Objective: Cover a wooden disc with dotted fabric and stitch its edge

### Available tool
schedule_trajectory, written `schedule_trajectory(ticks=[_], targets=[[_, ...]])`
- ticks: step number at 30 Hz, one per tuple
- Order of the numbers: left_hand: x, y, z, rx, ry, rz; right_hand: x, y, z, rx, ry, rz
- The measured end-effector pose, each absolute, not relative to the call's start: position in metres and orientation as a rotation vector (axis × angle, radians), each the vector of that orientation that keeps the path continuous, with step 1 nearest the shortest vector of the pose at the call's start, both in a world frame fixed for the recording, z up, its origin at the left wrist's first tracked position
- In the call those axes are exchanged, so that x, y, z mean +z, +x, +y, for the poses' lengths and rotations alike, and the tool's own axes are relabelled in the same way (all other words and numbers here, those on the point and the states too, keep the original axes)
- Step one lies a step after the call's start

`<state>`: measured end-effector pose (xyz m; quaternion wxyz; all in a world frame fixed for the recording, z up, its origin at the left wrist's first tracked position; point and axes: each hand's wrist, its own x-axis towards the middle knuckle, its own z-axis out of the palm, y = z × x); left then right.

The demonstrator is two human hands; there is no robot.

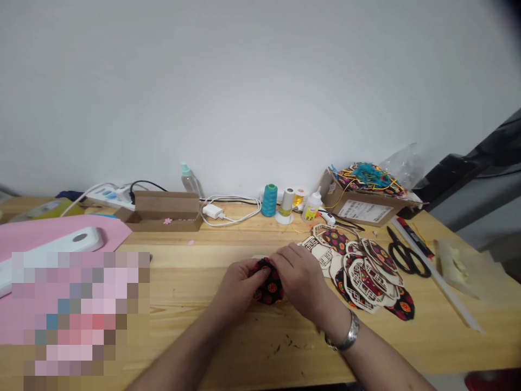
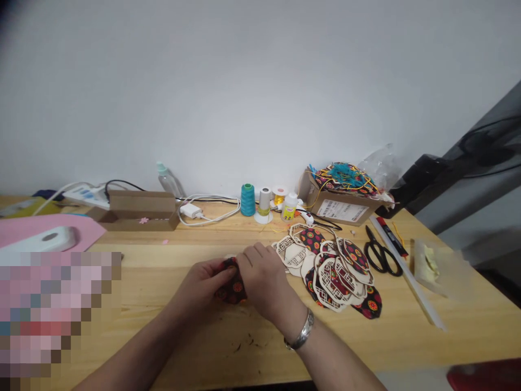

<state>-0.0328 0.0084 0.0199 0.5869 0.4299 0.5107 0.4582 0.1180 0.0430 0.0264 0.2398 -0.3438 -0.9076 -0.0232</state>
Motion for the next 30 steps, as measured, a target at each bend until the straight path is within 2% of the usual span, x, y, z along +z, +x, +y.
schedule_trajectory(ticks=[11,17,26,30], targets=[[0.0137,-0.0334,0.0074,1.021,0.951,1.148,0.0270,0.1209,0.0499,0.060,-1.029,-2.191],[0.0138,-0.0337,0.0084,1.035,0.961,1.129,0.0265,0.1188,0.0456,0.160,-0.783,-2.267],[0.0185,-0.0316,0.0067,1.002,0.972,1.089,0.0198,0.1157,0.0473,0.148,-0.787,-2.316],[0.0157,-0.0323,0.0056,0.984,0.933,1.067,0.0216,0.1121,0.0457,0.348,-0.908,-2.178]])
